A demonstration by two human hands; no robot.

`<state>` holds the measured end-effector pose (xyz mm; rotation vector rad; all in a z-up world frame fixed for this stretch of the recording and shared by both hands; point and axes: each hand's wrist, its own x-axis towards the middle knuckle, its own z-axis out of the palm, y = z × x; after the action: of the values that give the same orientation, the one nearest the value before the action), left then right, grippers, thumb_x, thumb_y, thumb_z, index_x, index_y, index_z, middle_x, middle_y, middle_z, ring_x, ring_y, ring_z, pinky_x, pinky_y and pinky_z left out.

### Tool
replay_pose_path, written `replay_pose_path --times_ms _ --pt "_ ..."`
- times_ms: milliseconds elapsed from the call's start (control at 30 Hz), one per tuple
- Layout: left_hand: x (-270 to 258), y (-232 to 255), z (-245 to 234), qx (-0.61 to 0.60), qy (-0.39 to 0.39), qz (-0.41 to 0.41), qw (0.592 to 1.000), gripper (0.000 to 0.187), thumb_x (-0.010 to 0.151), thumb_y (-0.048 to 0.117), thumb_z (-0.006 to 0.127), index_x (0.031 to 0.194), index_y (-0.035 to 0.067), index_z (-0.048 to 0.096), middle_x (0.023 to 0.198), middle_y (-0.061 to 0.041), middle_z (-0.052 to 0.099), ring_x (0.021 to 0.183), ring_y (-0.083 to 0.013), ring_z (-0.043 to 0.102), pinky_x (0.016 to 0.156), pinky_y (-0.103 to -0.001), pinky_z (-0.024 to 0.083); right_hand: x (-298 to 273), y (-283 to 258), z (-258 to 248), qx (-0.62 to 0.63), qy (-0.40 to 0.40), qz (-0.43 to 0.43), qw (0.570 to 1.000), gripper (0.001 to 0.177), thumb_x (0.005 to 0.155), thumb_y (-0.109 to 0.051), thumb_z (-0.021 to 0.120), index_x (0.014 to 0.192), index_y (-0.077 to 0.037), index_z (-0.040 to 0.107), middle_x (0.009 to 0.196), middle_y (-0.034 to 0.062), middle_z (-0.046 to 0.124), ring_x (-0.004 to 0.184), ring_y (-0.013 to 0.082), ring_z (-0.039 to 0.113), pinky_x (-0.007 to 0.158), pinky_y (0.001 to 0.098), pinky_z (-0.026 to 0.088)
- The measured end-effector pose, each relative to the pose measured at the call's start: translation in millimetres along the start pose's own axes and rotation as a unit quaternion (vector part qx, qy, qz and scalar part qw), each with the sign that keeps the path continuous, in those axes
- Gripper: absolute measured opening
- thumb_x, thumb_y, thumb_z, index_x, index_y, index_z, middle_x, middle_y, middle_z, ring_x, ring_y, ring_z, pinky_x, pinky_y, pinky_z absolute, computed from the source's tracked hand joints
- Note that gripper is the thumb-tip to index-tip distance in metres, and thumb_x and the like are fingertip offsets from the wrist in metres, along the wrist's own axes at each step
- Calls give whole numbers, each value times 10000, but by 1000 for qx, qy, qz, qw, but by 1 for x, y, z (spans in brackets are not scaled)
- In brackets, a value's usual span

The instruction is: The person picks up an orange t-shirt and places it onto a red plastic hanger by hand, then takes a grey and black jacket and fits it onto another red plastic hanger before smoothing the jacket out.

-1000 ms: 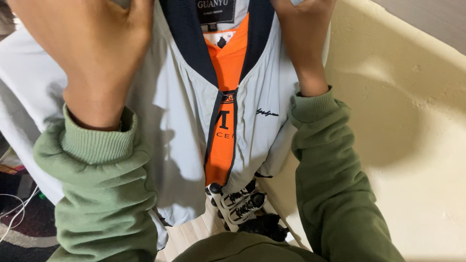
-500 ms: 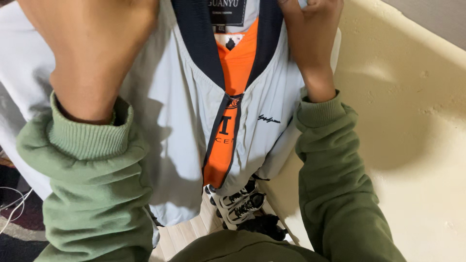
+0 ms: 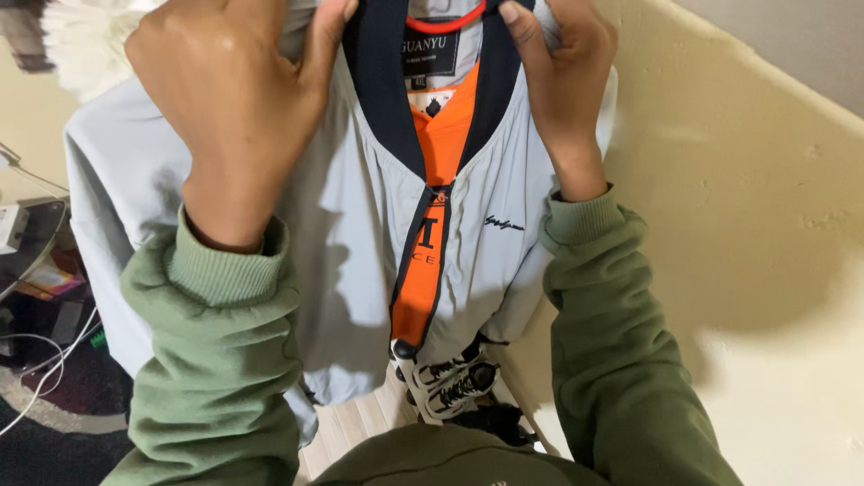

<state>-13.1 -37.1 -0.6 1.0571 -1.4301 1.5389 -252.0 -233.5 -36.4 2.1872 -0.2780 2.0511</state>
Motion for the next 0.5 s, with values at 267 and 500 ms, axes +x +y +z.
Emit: replay_pose_path --times_ms 267,500 --pt "-20 5 17 -1 -4 0 1000 246 1066 242 712 987 34 606 884 -121 567 881 -343 558 789 -447 403 -10 18 11 7 8 31 999 496 1116 -215 773 815 22 459 658 57 322 622 165 290 600 367 243" --pt "-31 7 22 -16 -19 -16 1000 223 1058 208 626 1086 -10 592 1044 -170 539 1040 -364 498 1037 -514 354 -18 25 16 -26 36 45 998 507 1089 -242 783 821 24 445 684 102 340 652 223 328 629 393 275"
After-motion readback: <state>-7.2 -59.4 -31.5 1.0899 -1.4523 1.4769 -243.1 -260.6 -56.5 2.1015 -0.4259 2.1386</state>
